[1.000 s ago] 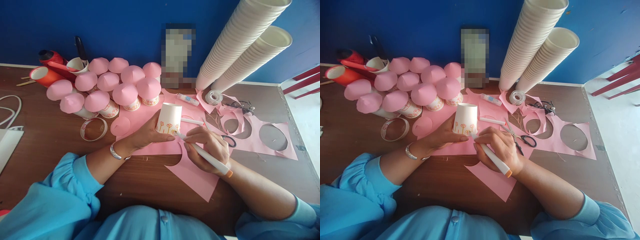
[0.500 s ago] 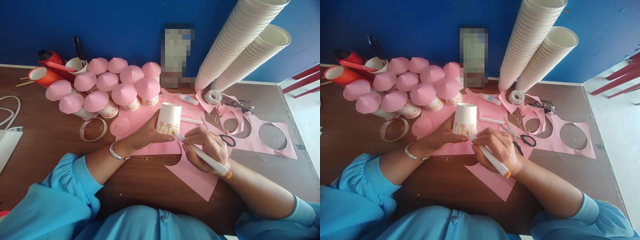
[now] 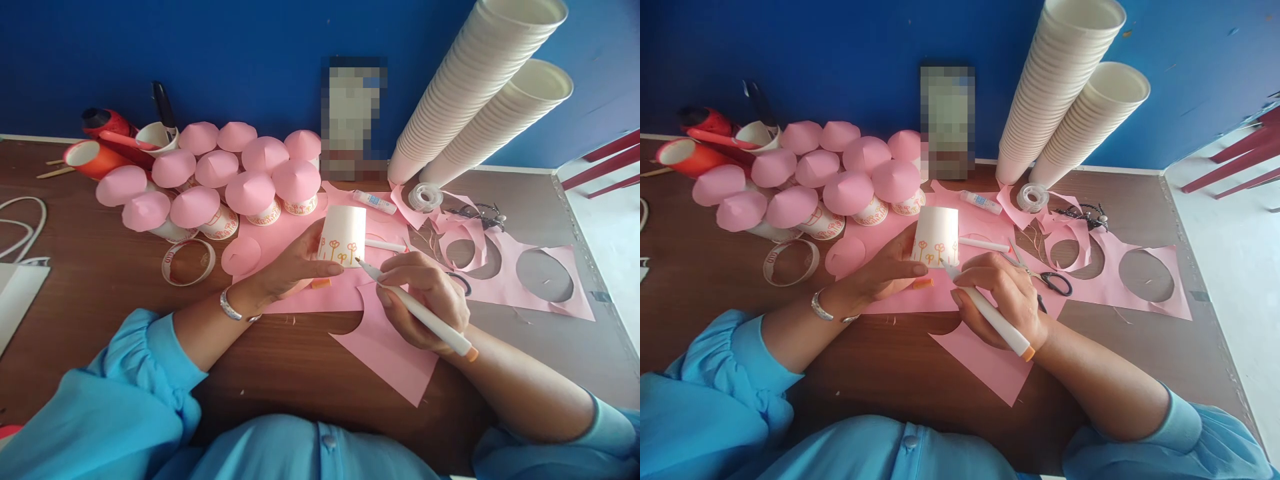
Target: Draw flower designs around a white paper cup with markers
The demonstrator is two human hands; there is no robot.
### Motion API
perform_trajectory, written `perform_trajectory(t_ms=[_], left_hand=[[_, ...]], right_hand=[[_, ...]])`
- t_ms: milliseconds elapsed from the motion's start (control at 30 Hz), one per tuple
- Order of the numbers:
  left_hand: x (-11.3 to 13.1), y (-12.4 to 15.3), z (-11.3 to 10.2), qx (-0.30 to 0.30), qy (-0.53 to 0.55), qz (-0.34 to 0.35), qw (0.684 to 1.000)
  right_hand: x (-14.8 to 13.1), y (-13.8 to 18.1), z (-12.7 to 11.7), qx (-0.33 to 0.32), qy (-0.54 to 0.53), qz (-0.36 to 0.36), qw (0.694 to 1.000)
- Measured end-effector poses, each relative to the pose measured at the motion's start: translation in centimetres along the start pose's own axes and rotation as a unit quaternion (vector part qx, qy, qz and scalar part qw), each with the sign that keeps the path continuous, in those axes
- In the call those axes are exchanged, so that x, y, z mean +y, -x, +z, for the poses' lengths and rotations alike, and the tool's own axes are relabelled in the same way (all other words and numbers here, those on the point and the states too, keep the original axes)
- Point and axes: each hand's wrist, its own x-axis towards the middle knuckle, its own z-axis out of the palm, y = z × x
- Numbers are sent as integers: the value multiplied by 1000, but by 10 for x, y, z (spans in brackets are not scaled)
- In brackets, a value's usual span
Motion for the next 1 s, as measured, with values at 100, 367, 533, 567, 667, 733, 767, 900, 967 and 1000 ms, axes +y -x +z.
perform_trajectory(t_ms=[100,367,533,567,667,733,767,900,967,1000], left_hand=[[0,3,-3,0,15,-39,999],[-4,2,-4,-53,48,-1,997],[-3,0,1,-57,38,21,997],[-4,-1,1,-57,39,23,997],[-8,0,-2,-45,42,17,998],[-10,0,-4,-33,38,17,999],[-10,0,-5,-29,32,20,999],[-11,0,-7,-26,-3,31,999],[-12,0,-7,-30,-7,35,999],[-12,0,-7,-32,-4,37,999]], right_hand=[[0,0,-1,0,-3,-1,1000],[1,6,3,-19,-40,15,999],[0,8,2,-44,-49,30,997],[-1,8,2,-43,-51,28,997],[-2,6,1,-42,-51,17,998],[-2,5,0,-42,-46,6,998],[-2,5,1,-40,-42,4,998],[1,6,3,-13,-24,1,1000],[2,5,3,-9,-21,-1,1000],[2,4,3,-12,-20,-3,1000]])
